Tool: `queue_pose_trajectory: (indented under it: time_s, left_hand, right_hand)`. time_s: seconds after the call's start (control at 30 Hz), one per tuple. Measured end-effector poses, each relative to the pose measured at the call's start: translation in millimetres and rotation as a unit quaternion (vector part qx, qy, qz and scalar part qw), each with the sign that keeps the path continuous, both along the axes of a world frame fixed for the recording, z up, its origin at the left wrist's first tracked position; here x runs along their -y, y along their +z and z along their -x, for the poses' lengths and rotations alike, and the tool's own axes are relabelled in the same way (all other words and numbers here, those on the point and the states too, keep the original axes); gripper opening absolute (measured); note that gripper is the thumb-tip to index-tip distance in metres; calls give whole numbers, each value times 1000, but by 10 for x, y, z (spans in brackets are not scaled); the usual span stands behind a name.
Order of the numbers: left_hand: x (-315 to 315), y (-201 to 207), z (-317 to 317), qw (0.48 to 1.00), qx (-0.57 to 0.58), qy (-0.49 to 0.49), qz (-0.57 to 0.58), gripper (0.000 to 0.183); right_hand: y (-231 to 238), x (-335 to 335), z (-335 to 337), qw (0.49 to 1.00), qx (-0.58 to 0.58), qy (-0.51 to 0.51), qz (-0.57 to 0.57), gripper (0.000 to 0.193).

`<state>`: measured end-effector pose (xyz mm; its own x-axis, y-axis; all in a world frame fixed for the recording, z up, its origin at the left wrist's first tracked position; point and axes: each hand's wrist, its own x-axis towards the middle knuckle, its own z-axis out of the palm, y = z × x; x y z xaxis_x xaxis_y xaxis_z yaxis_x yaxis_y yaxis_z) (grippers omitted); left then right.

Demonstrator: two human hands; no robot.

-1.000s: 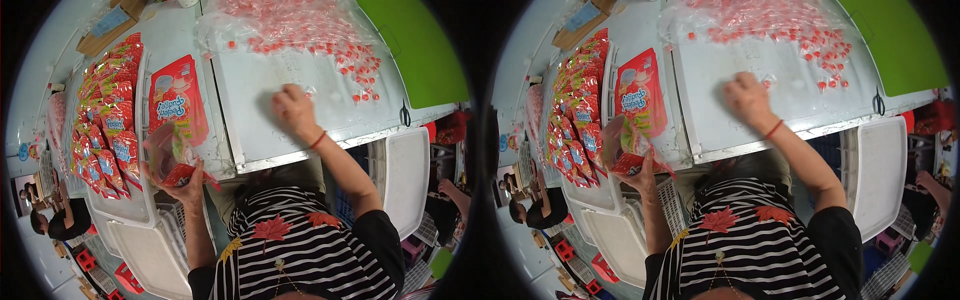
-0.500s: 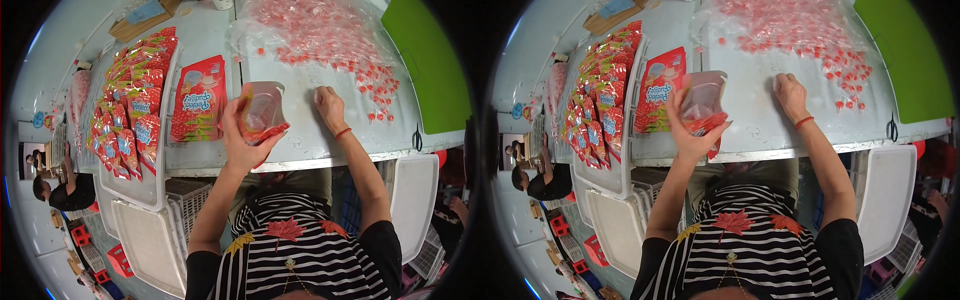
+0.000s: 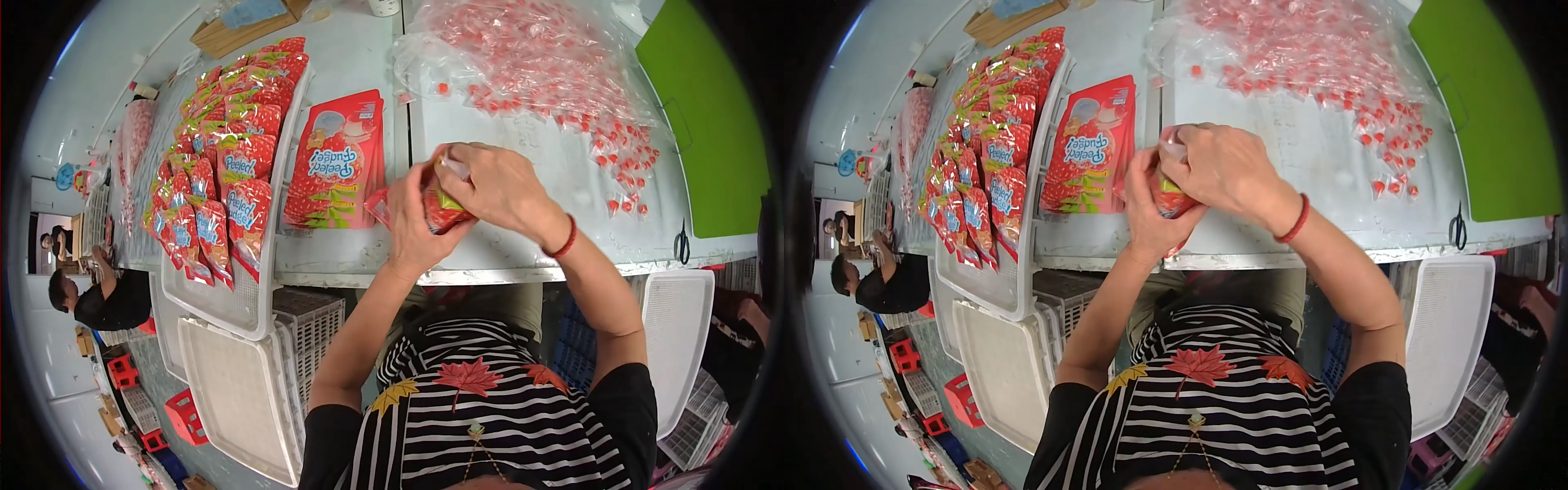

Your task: The person packages individual candies into labeled plastic bags by hand, taking candies from a plastic tray and placing them into the bags.

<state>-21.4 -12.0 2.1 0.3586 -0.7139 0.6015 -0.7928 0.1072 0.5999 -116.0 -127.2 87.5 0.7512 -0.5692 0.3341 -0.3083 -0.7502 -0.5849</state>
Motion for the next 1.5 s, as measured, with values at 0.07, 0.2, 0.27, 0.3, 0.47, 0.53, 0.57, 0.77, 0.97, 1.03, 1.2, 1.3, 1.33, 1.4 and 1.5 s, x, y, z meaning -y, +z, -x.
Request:
queue_pose_trajectory:
  time_s: [0.07,0.2,0.27,0.3,0.47,0.53,0.57,0.77,0.97,1.03,1.2,1.3,1.33,1.4,1.5]
  left_hand:
    - [30,-51,30,1000,6,18,23,103]
    - [65,1,29,997,-19,43,53,105]
    - [79,-7,-9,994,-39,52,91,107]
    - [77,-30,-22,993,-38,55,93,107]
    - [40,-20,-129,989,-72,44,125,111]
    - [11,-24,-152,985,-111,26,133,114]
    - [13,26,-140,984,-112,24,134,114]
    - [-163,338,-393,894,-388,-153,166,97]
    - [-202,561,-430,901,-430,-62,-5,29]
    - [-245,472,-468,891,-439,-75,87,27]
    - [-159,561,-269,928,-360,-62,71,27]
    - [-223,525,-257,962,-264,-51,39,25]
    - [-232,487,-293,945,-320,-61,39,26]
    - [-257,525,-303,940,-332,-66,29,28]
    - [-334,571,-344,909,-406,-92,27,34]
  right_hand:
    - [187,62,-31,979,-177,90,-52,37]
    - [251,38,-157,983,-122,137,-15,44]
    - [246,-6,-197,986,-99,134,-26,50]
    - [186,-20,-222,991,-16,132,-23,50]
    - [181,-133,-185,972,179,109,-105,40]
    - [230,-98,-87,965,38,222,137,33]
    - [165,-104,-107,955,64,223,182,28]
    - [412,54,15,938,68,315,128,12]
    - [561,-46,120,919,67,371,116,15]
    - [597,-13,224,949,-75,292,92,21]
    - [469,-41,192,933,-196,269,136,35]
    - [314,3,140,918,-261,274,122,34]
    - [306,15,143,918,-260,275,121,34]
    - [274,49,165,916,-228,308,116,33]
    - [247,60,208,951,-103,284,69,27]
